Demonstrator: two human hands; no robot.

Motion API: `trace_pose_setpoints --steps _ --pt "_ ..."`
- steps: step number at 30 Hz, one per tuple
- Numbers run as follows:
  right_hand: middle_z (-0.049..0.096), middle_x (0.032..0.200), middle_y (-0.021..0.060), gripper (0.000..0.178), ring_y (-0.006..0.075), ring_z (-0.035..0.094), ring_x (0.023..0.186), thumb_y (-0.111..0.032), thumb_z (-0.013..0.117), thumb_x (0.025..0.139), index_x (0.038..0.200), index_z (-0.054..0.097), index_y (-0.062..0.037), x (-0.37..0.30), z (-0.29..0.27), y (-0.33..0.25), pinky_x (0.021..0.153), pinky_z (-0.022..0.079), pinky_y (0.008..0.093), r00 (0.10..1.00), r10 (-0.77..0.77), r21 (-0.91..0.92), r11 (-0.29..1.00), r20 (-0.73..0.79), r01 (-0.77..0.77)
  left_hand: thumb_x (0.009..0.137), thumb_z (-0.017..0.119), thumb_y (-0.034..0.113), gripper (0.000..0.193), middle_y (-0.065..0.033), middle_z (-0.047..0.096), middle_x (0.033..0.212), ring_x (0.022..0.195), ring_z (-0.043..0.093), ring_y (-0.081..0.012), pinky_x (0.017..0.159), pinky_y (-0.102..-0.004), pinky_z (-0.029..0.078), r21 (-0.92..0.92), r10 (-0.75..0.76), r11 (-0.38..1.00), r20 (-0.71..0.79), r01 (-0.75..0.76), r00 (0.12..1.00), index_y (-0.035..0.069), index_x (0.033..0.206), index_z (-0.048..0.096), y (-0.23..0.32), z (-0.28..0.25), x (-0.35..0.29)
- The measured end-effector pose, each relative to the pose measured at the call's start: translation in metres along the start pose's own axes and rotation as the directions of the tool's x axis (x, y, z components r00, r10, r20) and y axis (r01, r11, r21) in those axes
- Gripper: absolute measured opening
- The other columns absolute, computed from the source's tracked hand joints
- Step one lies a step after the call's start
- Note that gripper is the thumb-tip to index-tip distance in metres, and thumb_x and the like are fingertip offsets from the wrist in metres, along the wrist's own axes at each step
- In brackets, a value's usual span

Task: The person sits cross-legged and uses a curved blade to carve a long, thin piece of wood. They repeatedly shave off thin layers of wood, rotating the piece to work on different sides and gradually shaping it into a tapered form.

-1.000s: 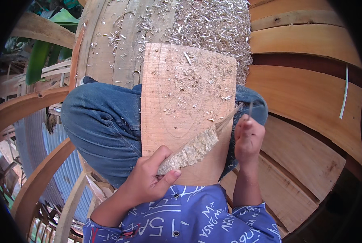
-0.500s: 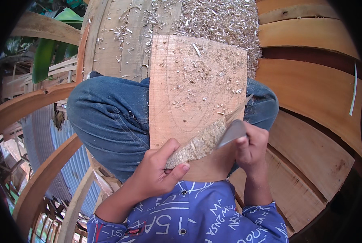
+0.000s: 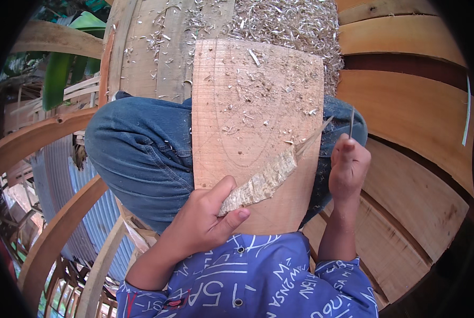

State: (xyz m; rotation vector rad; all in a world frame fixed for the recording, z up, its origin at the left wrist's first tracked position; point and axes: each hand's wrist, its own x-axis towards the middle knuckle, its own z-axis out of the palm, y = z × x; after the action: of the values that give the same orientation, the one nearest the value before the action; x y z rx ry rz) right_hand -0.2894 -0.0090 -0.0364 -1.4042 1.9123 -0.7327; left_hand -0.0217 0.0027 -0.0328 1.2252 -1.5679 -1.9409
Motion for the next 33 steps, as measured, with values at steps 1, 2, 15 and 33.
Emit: trace_pose_setpoints --steps 1,2,15,33 --pt "0.039 0.053 0.0106 0.057 0.0146 0.042 0.048 -0.048 0.056 0.091 0.07 0.053 0.0043 -0.006 0.002 -0.011 0.047 0.036 0.0304 0.997 -0.075 0.002 0.997 0.023 0.075 0.09 0.061 0.03 0.033 -0.0188 0.051 0.061 0.056 0.059 -0.0331 0.052 -0.0347 0.044 0.014 0.033 0.999 -0.021 -0.033 0.999 -0.001 0.09 0.047 -0.003 0.001 0.0" --pt "0.04 0.054 0.0107 0.056 0.0146 0.042 0.048 -0.048 0.056 0.091 0.07 0.053 0.0042 -0.013 0.006 -0.017 0.048 0.036 0.0303 0.988 -0.149 0.007 0.989 0.044 0.149 0.09 0.061 0.03 0.034 -0.019 0.051 0.061 0.056 0.059 -0.0341 0.052 -0.035 0.044 0.03 0.067 0.997 -0.04 -0.066 0.997 -0.001 0.09 0.047 -0.008 0.005 0.001" --pt "0.046 0.052 0.012 0.052 0.0132 0.046 0.046 -0.046 0.062 0.088 0.074 0.062 0.0042 -0.019 0.01 -0.015 0.046 0.038 0.0314 0.968 -0.155 -0.071 0.983 0.196 0.172 0.092 0.057 0.031 0.034 -0.0195 0.049 0.06 0.056 0.057 -0.0361 0.053 -0.0364 0.043 0.034 0.036 0.999 -0.069 -0.033 0.997 -0.001 0.095 0.048 -0.005 0.007 0.004" --pt "0.045 0.049 0.015 0.052 0.0261 0.046 0.043 -0.047 0.065 0.084 0.068 0.06 0.0019 -0.021 0.021 -0.004 0.045 0.038 0.0328 0.978 -0.184 -0.055 0.98 0.1 0.19 0.096 0.049 0.037 0.04 -0.0172 0.047 0.06 0.054 0.054 -0.0306 0.052 -0.0352 0.041 0.086 0.051 0.995 -0.086 -0.043 0.995 -0.003 0.1 0.05 -0.004 0.01 0.006"
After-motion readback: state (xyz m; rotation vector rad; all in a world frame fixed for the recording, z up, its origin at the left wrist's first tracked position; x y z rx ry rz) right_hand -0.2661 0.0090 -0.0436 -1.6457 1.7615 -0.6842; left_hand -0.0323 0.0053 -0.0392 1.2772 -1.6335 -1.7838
